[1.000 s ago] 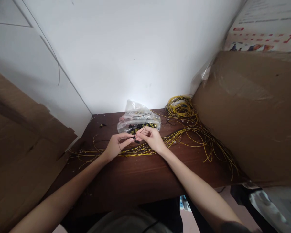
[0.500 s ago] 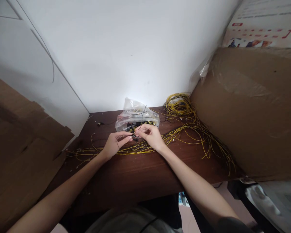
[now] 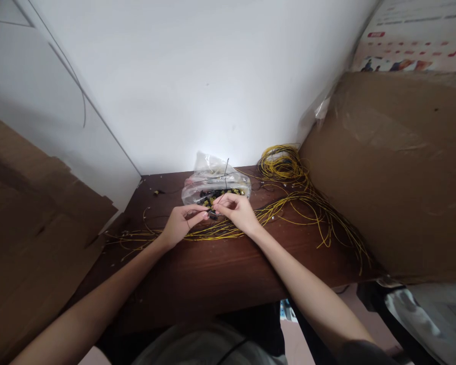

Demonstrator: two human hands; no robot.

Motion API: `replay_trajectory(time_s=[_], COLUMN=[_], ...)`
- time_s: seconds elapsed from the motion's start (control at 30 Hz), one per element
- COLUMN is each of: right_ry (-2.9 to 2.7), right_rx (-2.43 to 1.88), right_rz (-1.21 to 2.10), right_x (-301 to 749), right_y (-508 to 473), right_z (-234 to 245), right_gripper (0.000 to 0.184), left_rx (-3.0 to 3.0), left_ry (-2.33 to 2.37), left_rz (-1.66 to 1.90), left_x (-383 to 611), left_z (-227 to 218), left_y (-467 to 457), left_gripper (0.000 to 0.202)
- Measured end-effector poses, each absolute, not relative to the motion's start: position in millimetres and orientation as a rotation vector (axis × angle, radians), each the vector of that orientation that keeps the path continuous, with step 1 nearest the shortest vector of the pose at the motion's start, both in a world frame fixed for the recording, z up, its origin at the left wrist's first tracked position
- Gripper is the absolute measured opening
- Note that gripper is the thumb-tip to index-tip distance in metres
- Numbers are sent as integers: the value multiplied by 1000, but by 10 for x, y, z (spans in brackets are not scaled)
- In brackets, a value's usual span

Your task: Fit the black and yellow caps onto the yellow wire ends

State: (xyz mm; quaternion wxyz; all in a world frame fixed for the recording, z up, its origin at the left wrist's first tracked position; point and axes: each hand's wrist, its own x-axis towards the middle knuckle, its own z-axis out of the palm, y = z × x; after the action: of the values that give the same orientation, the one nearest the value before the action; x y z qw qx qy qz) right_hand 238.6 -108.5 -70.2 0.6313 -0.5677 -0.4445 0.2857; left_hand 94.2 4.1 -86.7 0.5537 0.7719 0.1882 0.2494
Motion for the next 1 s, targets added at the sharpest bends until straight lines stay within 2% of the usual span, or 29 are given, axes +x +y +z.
replay_trajectory(time_s=[0.33, 0.63, 1.0], right_ry=[-787, -945, -798], right_rx=[-1273, -1300, -1309], right_rz=[594, 683, 550], right_x=[2441, 2383, 2445], right_y=[-1107, -1086, -1095], right_z=[-653, -660, -694], right_gripper=[26, 26, 28], left_rx=[1853, 1815, 1838], left_ry=[475, 466, 456], left_rz=[580, 588, 591], left_x=[939, 943, 942], left_z=[-830, -830, -823], left_y=[26, 31, 21], left_gripper=[25, 25, 26])
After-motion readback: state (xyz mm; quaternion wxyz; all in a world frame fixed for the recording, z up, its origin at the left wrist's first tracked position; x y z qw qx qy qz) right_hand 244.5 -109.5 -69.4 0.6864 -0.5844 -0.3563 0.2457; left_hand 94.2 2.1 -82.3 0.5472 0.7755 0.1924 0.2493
